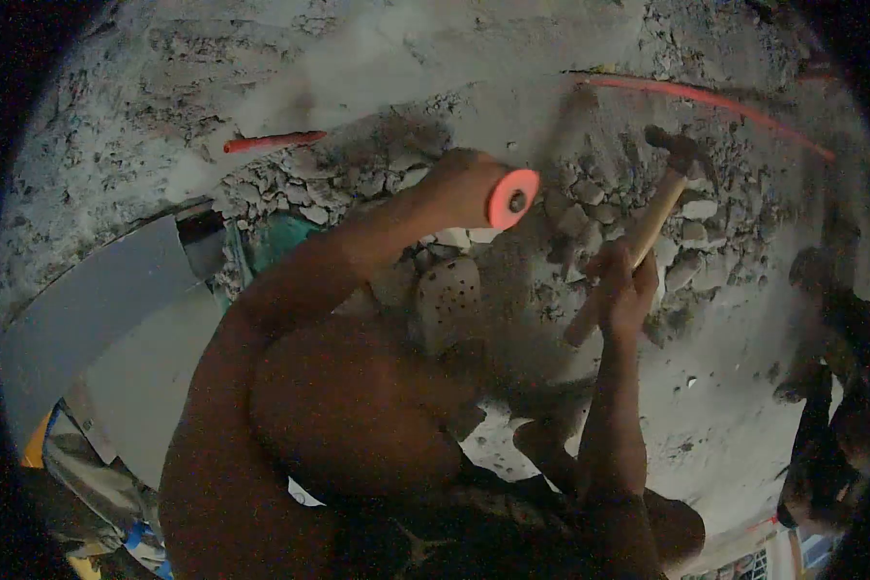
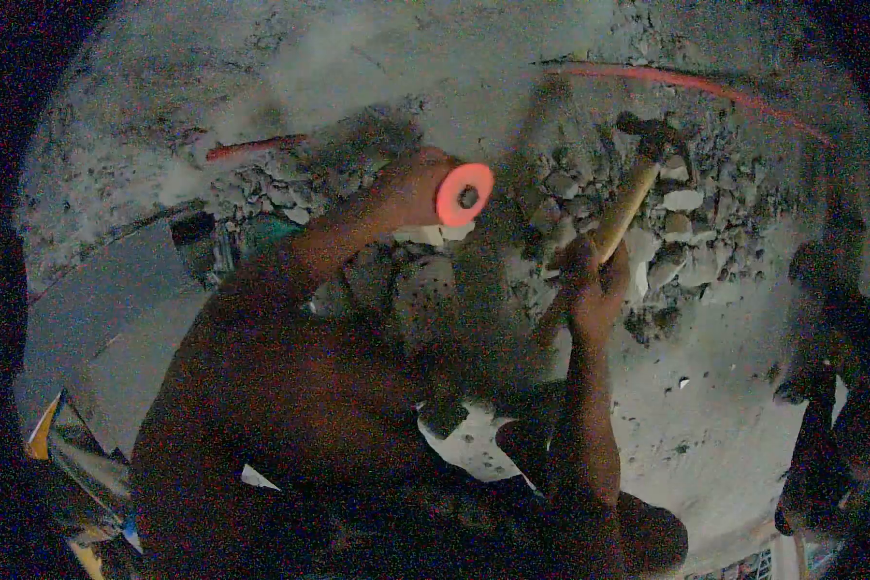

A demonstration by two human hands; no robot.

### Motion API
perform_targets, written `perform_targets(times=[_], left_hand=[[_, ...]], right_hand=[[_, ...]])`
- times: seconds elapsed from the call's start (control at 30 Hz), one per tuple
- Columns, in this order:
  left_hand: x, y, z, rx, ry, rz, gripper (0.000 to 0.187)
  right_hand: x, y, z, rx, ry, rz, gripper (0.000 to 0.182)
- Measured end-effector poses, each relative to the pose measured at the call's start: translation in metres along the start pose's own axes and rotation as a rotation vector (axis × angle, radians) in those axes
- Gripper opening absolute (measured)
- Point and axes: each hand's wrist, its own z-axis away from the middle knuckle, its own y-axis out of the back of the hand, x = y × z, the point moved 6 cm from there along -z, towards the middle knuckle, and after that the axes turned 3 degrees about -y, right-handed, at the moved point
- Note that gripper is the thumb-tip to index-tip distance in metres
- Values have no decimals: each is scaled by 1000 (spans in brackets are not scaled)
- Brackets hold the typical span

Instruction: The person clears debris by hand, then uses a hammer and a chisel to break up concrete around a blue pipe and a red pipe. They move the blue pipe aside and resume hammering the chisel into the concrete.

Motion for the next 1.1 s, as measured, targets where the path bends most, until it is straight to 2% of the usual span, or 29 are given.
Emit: perform_targets(times=[0.1, 0.17, 0.27, 0.37, 0.4, 0.43, 0.47, 0.5, 0.57, 0.6, 0.67, 0.73, 0.77, 0.83, 0.87, 0.9, 0.93, 1.0, 1.03, 1.1], left_hand=[[-27, -3, -27, 51, -29, -13, 27], [-45, -10, -39, 92, -57, -16, 28], [-69, -27, -50, 132, -112, 51, 31], [-75, -35, -49, 321, -142, 141, 37], [-67, -21, -52, 208, -60, 50, 39], [-65, -15, -55, 96, 19, -43, 42], [-65, -17, -56, 90, 16, -44, 42], [-67, -20, -58, 143, 38, -9, 42], [-66, -18, -64, 203, 53, 25, 43], [-63, -16, -70, 194, 54, 17, 43], [-58, -15, -75, 191, 51, 6, 44], [-64, -28, -73, 35, 119, -179, 45], [-69, -33, -73, 36, 121, -178, 45], [-77, -30, -67, 389, 41, -60, 46], [-72, -27, -66, 381, 54, -53, 46], [-67, -19, -75, 259, 128, -56, 45], [-64, -19, -80, 133, 197, -57, 44], [-61, -20, -85, 83, 261, -90, 42], [-64, -20, -88, 44, 321, -133, 41], [-81, -36, -97, 68, 254, -103, 40]], right_hand=[[-9, 0, -1, 0, 88, -51, 21], [-7, 1, 2, -83, -278, -45, 20], [-2, -3, 13, -33, -249, -120, 20], [-12, -13, 22, 45, -223, -188, 25], [-12, -19, 30, 47, -231, -190, 25], [-16, -29, 37, 23, -168, -405, 24], [-21, -36, 42, 2, -100, -620, 22], [2, -40, 48, 9, -101, -624, 22], [50, -49, 55, -67, 113, -332, 20], [51, -55, 53, -64, 122, -332, 20], [60, -78, 51, -237, -21, -31, 16], [63, -64, 38, -260, -161, -80, 14], [59, -45, 33, -27, -78, -155, 15], [43, -4, 27, 42, -62, -335, 19], [26, 1, 25, -43, -97, -389, 22], [8, 5, 23, -126, -137, -439, 27], [-15, -5, 23, -210, -34, -705, 30], [7, -16, 31, -287, 77, -965, 33], [79, -15, 36, -46, 34, -488, 33], [115, -39, 38, 7, -157, -9, 32]])
